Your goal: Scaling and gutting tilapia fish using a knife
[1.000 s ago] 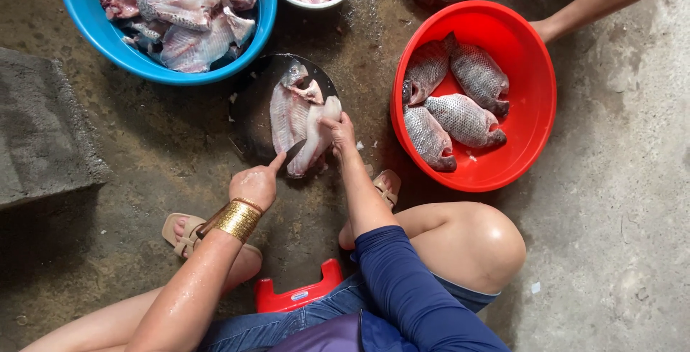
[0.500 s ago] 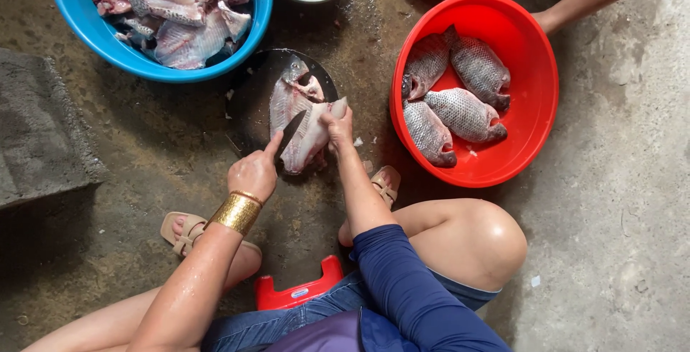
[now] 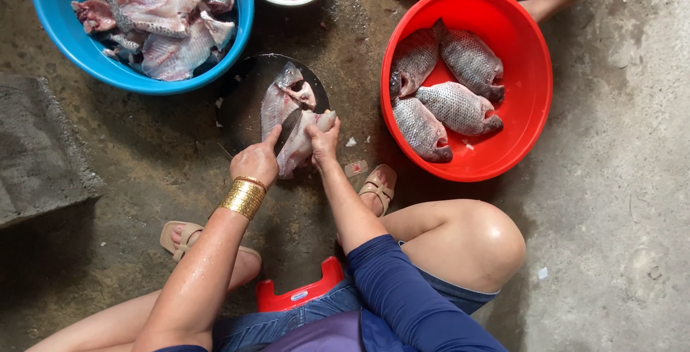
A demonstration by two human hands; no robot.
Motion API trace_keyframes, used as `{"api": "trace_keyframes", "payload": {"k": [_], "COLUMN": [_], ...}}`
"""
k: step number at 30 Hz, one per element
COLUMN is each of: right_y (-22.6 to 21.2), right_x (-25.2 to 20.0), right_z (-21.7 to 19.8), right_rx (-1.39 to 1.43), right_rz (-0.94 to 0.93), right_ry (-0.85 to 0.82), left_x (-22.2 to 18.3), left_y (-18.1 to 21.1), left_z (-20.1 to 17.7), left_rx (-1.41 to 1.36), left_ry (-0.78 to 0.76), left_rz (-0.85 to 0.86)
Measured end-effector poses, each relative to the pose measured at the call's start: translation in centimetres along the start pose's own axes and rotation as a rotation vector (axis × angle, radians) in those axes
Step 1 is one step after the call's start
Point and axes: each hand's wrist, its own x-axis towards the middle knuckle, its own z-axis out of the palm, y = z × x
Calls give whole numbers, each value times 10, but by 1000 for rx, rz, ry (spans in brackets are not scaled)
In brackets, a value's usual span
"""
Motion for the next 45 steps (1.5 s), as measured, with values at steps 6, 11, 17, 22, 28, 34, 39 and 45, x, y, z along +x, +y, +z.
{"api": "trace_keyframes", "payload": {"k": [6, 11, 17, 22, 28, 34, 39, 45], "right_y": [4, 19, 12, 8, 10, -2, -4, -7], "right_x": [-5, 5, 1, -4, -21, -20, -18, -22], "right_z": [-3, -8, -5, -6, -11, -2, -4, -1], "right_rx": [-36, -203, -289, -295, -286, -92, -422, -242], "right_rz": [-14, 28, 57, 45, 30, -90, 163, 81], "right_ry": [56, 202, 275, 267, 215, 133, 177, 149], "left_x": [7, -14, 1, 6, -2, 12, 13, 75], "left_y": [10, 14, 24, 26, 25, 43, 8, -4], "left_z": [-12, -26, -26, -22, -29, -41, -27, 9], "left_rx": [32, 54, 46, 64, 117, 41, 64, -5], "left_ry": [-24, -82, -85, -82, -94, -63, -137, -128], "left_rz": [-38, -37, -46, -54, -49, -47, -11, -56]}}
